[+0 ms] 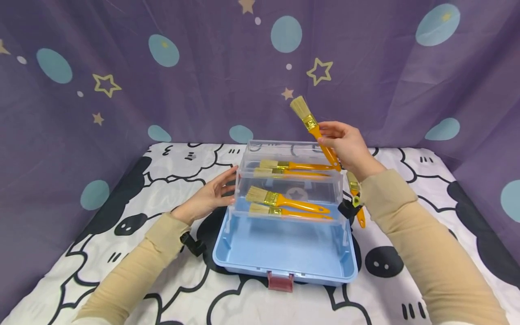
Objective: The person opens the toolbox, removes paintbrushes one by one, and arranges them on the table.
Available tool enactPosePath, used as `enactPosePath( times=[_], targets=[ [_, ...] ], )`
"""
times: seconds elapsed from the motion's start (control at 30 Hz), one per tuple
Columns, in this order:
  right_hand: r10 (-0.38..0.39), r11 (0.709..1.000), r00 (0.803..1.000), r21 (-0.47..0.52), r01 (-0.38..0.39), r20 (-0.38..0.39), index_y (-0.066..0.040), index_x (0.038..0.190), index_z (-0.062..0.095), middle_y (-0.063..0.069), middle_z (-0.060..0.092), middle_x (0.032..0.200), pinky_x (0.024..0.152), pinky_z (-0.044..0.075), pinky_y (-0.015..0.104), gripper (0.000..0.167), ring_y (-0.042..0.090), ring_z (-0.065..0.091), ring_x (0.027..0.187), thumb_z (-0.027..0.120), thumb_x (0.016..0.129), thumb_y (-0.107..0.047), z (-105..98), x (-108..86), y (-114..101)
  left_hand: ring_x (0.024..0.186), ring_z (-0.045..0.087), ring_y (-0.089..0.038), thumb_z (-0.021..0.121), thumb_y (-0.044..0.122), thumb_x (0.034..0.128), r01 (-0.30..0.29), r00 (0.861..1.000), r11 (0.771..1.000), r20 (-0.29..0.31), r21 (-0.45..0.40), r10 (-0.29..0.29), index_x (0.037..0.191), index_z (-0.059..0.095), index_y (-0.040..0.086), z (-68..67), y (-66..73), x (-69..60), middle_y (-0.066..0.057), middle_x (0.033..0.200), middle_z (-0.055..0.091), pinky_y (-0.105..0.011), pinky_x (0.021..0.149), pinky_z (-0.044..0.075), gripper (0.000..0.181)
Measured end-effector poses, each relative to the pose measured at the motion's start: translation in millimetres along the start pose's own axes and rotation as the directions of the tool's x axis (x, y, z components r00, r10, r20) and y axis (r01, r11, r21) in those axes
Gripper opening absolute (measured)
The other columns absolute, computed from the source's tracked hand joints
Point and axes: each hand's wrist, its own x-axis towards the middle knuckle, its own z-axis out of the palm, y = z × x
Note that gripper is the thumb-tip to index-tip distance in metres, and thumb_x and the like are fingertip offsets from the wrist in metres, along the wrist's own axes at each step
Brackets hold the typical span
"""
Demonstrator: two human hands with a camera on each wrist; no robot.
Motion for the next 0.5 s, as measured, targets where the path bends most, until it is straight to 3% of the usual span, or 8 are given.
enactPosePath(
  times=[0.17,0.37,0.5],
  targets=[
    [0.026,0.999,1.0,0.047,-0.026,0.009,-0.021,0.125,0.057,-0.015,0.06,0.097,0.075,0.049,0.019,0.035,0.005,0.056,0.093,0.061,0.092,-0.012,-2.7,-5.8,1.0,0.14,0.025,-0.039,0.058,-0.011,0.0865,0.002,1.0,1.0,-0.001,-0.01,-0.002,0.154,0.01,0.018,0.1,-0.9,0.1,-0.013,0.157,0.016,-0.049,0.11,0.034,0.088],
    [0.046,0.999,0.999,0.004,-0.046,-0.001,-0.019,0.131,0.052,-0.017,0.058,0.101,0.079,0.047,0.02,0.041,0.005,0.054,0.098,0.062,0.092,-0.015,-7.4,-11.6,4.5,0.14,0.024,-0.038,0.059,-0.009,0.087,0.006,1.0,1.0,0.004,-0.009,-0.006,0.154,0.01,0.02,0.3,-0.2,0.2,-0.012,0.157,0.015,-0.048,0.11,0.035,0.089],
    [0.054,0.998,0.998,0.026,-0.053,-0.013,-0.022,0.127,0.054,-0.018,0.058,0.099,0.092,0.044,0.03,0.037,0.004,0.054,0.097,0.062,0.092,-0.012,-12.2,-13.6,8.6,0.14,0.025,-0.037,0.06,-0.008,0.0875,0.009,1.0,1.0,0.0,-0.004,-0.009,0.154,0.01,0.021,-0.1,-0.3,-0.1,-0.012,0.157,0.016,-0.047,0.109,0.036,0.088]
  ],
)
